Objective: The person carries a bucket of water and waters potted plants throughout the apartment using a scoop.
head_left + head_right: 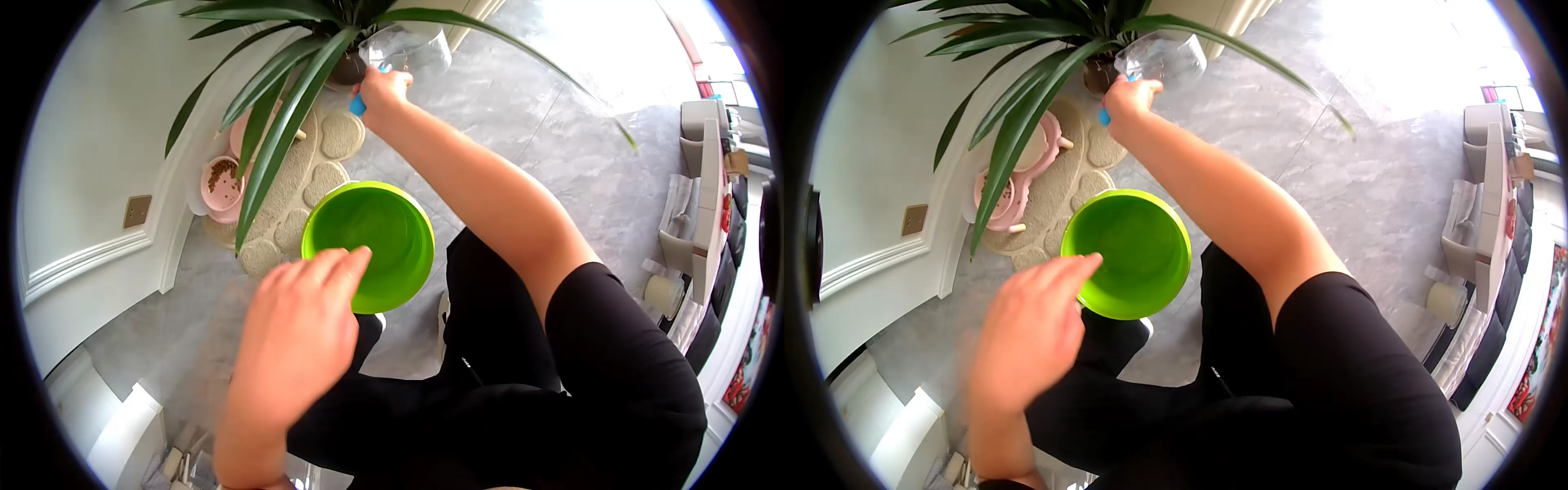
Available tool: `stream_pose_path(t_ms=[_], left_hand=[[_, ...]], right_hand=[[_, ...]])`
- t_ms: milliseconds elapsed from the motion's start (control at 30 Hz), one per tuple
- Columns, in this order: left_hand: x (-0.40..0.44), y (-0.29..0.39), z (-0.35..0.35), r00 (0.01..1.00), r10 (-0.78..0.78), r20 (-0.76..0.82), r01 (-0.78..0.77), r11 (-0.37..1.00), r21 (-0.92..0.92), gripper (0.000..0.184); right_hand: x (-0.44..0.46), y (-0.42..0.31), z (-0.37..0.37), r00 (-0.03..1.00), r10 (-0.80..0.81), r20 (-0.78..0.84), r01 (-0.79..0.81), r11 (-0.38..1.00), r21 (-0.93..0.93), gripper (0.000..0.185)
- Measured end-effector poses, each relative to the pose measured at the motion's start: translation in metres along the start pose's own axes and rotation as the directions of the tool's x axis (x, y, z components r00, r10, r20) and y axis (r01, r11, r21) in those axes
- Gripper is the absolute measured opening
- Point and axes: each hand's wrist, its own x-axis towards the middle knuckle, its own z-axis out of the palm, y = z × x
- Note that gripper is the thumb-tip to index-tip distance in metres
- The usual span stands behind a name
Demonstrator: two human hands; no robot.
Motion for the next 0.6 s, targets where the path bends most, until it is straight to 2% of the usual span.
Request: stream_pose_path(t_ms=[33, 100, 133, 167, 200, 233, 300, 333, 400, 467, 567, 600], left_hand=[[-0.007, 0.006, 0.001, 0.998, 0.024, -0.055, -0.025, 1.000, -0.010, 0.046], [-0.015, 0.004, 0.005, 0.999, 0.025, -0.038, -0.027, 0.999, -0.038, 0.047], [-0.015, -0.003, 0.010, 0.999, 0.009, -0.051, -0.009, 1.000, -0.010, 0.049], [-0.017, -0.008, 0.012, 0.998, -0.010, -0.061, 0.011, 1.000, 0.017, 0.050], [-0.019, -0.010, 0.013, 0.998, -0.010, -0.059, 0.011, 1.000, 0.015, 0.050], [-0.021, -0.012, 0.012, 0.999, -0.034, -0.010, 0.034, 0.999, 0.034, 0.051], [-0.021, -0.012, 0.013, 0.998, -0.054, 0.035, 0.053, 0.997, 0.054, 0.052], [-0.020, -0.012, 0.014, 0.999, -0.038, 0.026, 0.037, 0.999, 0.029, 0.051], [-0.019, -0.012, 0.017, 1.000, -0.019, 0.022, 0.019, 1.000, 0.005, 0.051], [-0.019, -0.014, 0.018, 0.999, -0.011, 0.033, 0.010, 0.999, 0.032, 0.052], [-0.017, -0.013, 0.016, 0.999, -0.006, 0.051, 0.005, 1.000, 0.023, 0.052], [-0.016, -0.013, 0.017, 0.999, 0.001, 0.053, -0.002, 1.000, 0.023, 0.052]], right_hand=[[0.018, 0.006, 0.003, 0.993, 0.099, 0.056, -0.103, 0.991, 0.084, 0.028], [-0.003, -0.001, 0.022, 0.979, 0.114, -0.170, -0.101, 0.992, 0.079, 0.013], [0.016, 0.007, 0.025, 0.979, 0.109, -0.170, -0.097, 0.992, 0.077, 0.013], [0.053, 0.022, 0.025, 0.999, 0.035, -0.011, -0.036, 0.884, -0.467, 0.012], [0.055, 0.025, 0.026, 0.996, 0.047, 0.074, 0.018, 0.723, -0.691, 0.012], [0.056, 0.027, 0.027, 0.986, 0.059, 0.159, 0.107, 0.512, -0.852, 0.012], [0.045, 0.022, 0.034, 0.974, -0.025, 0.225, 0.226, 0.109, -0.968, 0.030], [0.029, 0.016, 0.036, 0.963, -0.053, 0.264, 0.258, -0.105, -0.961, 0.039], [-0.001, 0.003, 0.040, 0.932, -0.076, 0.354, 0.269, -0.510, -0.817, 0.057], [-0.015, -0.003, 0.043, 0.915, -0.071, 0.396, 0.247, -0.678, -0.692, 0.066], [-0.026, -0.007, 0.044, 0.861, -0.096, 0.499, 0.295, -0.705, -0.645, 0.050], [-0.024, -0.008, 0.047, 0.870, -0.075, 0.488, 0.297, -0.709, -0.640, 0.044]])
